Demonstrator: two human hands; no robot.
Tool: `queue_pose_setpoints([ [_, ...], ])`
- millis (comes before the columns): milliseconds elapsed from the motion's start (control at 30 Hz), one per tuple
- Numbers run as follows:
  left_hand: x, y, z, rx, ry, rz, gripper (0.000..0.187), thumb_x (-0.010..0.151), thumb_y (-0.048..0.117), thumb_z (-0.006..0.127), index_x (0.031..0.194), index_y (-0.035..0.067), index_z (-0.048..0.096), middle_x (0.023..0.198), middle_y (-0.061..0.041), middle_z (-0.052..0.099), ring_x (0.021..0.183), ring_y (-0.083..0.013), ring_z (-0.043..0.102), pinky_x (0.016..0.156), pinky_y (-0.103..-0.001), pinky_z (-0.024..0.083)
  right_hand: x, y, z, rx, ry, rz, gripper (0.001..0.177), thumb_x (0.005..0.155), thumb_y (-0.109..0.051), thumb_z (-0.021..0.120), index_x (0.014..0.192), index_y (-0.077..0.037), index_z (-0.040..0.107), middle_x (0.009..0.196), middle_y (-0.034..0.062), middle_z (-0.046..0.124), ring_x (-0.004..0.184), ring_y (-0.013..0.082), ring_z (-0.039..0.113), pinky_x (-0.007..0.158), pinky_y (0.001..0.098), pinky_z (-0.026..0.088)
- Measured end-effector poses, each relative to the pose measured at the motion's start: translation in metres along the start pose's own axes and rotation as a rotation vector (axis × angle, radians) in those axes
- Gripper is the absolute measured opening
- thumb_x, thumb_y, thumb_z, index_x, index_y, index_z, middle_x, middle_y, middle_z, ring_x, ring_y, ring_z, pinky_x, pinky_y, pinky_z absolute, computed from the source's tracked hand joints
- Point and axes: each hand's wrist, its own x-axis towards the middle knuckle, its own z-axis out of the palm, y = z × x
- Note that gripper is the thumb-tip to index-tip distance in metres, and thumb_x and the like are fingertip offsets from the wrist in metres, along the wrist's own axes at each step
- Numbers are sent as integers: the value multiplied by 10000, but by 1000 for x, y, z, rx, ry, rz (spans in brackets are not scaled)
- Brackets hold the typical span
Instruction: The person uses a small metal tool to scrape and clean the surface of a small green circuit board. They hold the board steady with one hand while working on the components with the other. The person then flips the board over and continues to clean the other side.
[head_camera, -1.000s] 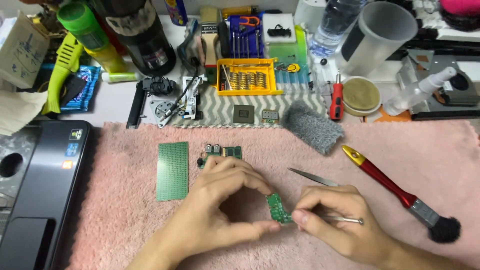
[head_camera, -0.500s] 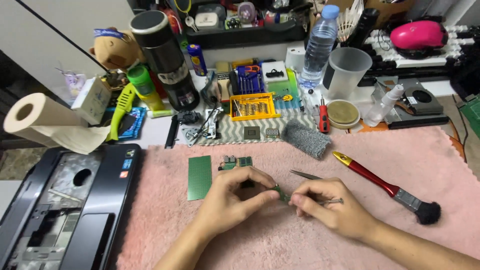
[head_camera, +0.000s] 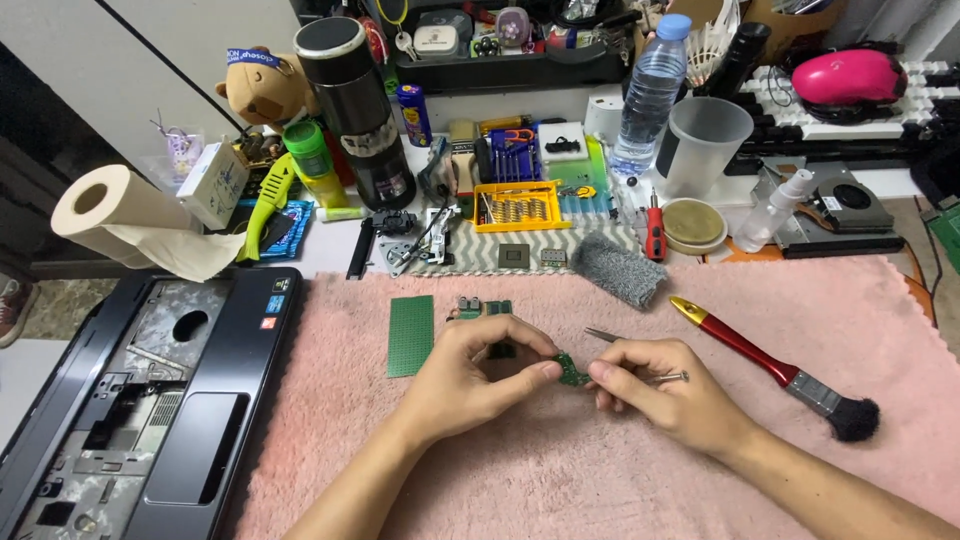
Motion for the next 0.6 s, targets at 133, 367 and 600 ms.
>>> queue_pose_setpoints([
  [133, -1, -1, 0, 1, 1, 41, 125, 1002, 215, 884, 1064, 112, 853, 1056, -30, 888, 983, -129, 829, 920, -260, 644, 1, -1, 0, -30, 4, -37, 300, 1037, -236, 791, 879, -17, 922, 715, 94, 887, 640, 150, 773, 619, 298, 627],
  [367, -3, 5, -1, -54, -25, 115, 112, 991, 172, 903, 1007, 129, 800, 1068, -54, 865, 1053, -179, 845, 1027, -323, 656, -4, -5, 1, -66, 2, -55, 256, 1029, -218, 807, 888, -37, 920, 724, 64, 894, 662, 110, 750, 611, 285, 606],
  [600, -3, 4, -7, 288, -113, 171, 588, 892, 449, 917, 1385, 168, 766, 1350, 8, 814, 1297, -210, 707, 1157, -415, 418, -11, -3, 3, -219, 129, -250, 195, 978, -145, 850, 1135, -59, 927, 1054, 49, 948, 907, 106, 858, 838, 232, 657],
])
